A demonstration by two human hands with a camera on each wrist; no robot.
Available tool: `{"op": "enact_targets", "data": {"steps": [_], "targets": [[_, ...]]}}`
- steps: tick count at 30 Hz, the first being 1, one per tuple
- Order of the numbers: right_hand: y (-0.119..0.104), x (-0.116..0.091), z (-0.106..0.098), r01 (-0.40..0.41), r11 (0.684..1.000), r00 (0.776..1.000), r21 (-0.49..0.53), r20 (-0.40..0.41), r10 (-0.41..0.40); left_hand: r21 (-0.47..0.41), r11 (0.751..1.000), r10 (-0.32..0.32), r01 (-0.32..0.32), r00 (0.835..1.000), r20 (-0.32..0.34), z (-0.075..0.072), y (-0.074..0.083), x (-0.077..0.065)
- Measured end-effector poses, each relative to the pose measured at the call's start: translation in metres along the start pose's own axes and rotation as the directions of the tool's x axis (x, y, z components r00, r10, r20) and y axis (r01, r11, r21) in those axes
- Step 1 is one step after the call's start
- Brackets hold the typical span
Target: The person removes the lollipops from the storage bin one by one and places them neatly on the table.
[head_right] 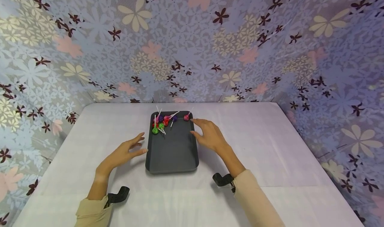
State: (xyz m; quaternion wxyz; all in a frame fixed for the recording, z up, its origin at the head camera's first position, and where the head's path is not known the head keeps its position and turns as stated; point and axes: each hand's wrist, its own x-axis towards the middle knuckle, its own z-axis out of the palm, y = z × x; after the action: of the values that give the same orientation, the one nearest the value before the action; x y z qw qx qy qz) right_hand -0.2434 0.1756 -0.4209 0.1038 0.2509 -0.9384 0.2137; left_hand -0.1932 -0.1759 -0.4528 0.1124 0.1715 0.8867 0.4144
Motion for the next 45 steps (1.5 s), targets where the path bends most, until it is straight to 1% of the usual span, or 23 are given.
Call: {"op": "enact_targets", "data": {"steps": [2,4,6,10,12,14,16,18,20,22,25,28,30,33,34,37,40,45], "targets": [[0.001,0.015,0.002,-0.001,0.999,1.000,0.035,-0.003,0.001,-0.028,0.999,0.031,-0.032,0.999,-0.026,0.000,-0.005,0.007],[0.003,0.032,0.004,0.005,0.998,1.000,0.061,0.012,-0.006,-0.039,0.998,0.051,-0.054,0.997,-0.054,0.000,-0.009,0.015],[0.005,0.048,0.007,0.015,0.996,0.999,0.083,0.045,-0.019,-0.053,0.997,0.048,-0.052,0.997,-0.060,0.000,-0.012,0.020],[0.011,0.073,0.016,0.015,0.995,0.993,0.097,0.119,-0.026,-0.081,0.996,0.042,-0.041,0.999,0.009,0.001,-0.014,0.028],[0.016,0.082,0.021,-0.002,0.997,0.988,0.082,0.157,-0.011,-0.077,0.996,0.049,-0.045,0.998,0.045,0.003,-0.013,0.032],[0.022,0.087,0.028,-0.019,0.998,0.981,0.054,0.192,0.008,-0.063,0.997,0.053,-0.050,0.997,0.062,0.005,-0.011,0.034],[0.028,0.090,0.033,-0.023,1.000,0.974,0.010,0.225,0.020,-0.060,0.998,0.041,-0.036,0.996,0.080,0.007,-0.008,0.035],[0.033,0.092,0.038,-0.012,0.999,0.970,-0.042,0.244,0.022,-0.053,0.998,0.029,-0.023,0.993,0.112,0.007,-0.003,0.036],[0.038,0.093,0.042,0.005,0.996,0.969,-0.086,0.245,0.017,-0.037,0.999,0.017,-0.012,0.991,0.136,0.006,0.002,0.037],[0.041,0.093,0.045,0.015,0.992,0.971,-0.122,0.238,0.015,-0.013,1.000,0.021,-0.020,0.987,0.158,0.005,0.005,0.038],[0.043,0.095,0.048,0.027,0.987,0.970,-0.160,0.245,0.013,0.010,1.000,0.018,-0.020,0.985,0.174,0.003,0.006,0.040],[0.040,0.097,0.052,0.075,0.976,0.961,-0.206,0.275,-0.016,0.004,1.000,-0.009,0.008,0.979,0.203,0.001,0.004,0.041],[0.038,0.099,0.054,0.120,0.963,0.956,-0.239,0.288,-0.048,-0.001,0.999,-0.040,0.041,0.975,0.217,0.000,0.002,0.041],[0.036,0.102,0.057,0.192,0.927,0.956,-0.322,0.274,-0.103,-0.007,0.998,-0.056,0.060,0.973,0.226,-0.003,0.000,0.043],[0.036,0.103,0.057,0.208,0.913,0.957,-0.351,0.265,-0.116,-0.011,0.998,-0.059,0.063,0.973,0.225,-0.004,0.000,0.043],[0.037,0.105,0.059,0.227,0.883,0.961,-0.410,0.242,-0.135,-0.020,0.998,-0.059,0.065,0.973,0.222,-0.005,-0.002,0.045],[0.037,0.106,0.060,0.237,0.877,0.961,-0.418,0.234,-0.148,-0.025,0.997,-0.065,0.072,0.973,0.221,-0.006,-0.005,0.046],[0.037,0.106,0.062,0.246,0.892,0.963,-0.380,0.200,-0.180,-0.036,0.997,-0.054,0.063,0.975,0.217,-0.008,-0.007,0.045]]}}
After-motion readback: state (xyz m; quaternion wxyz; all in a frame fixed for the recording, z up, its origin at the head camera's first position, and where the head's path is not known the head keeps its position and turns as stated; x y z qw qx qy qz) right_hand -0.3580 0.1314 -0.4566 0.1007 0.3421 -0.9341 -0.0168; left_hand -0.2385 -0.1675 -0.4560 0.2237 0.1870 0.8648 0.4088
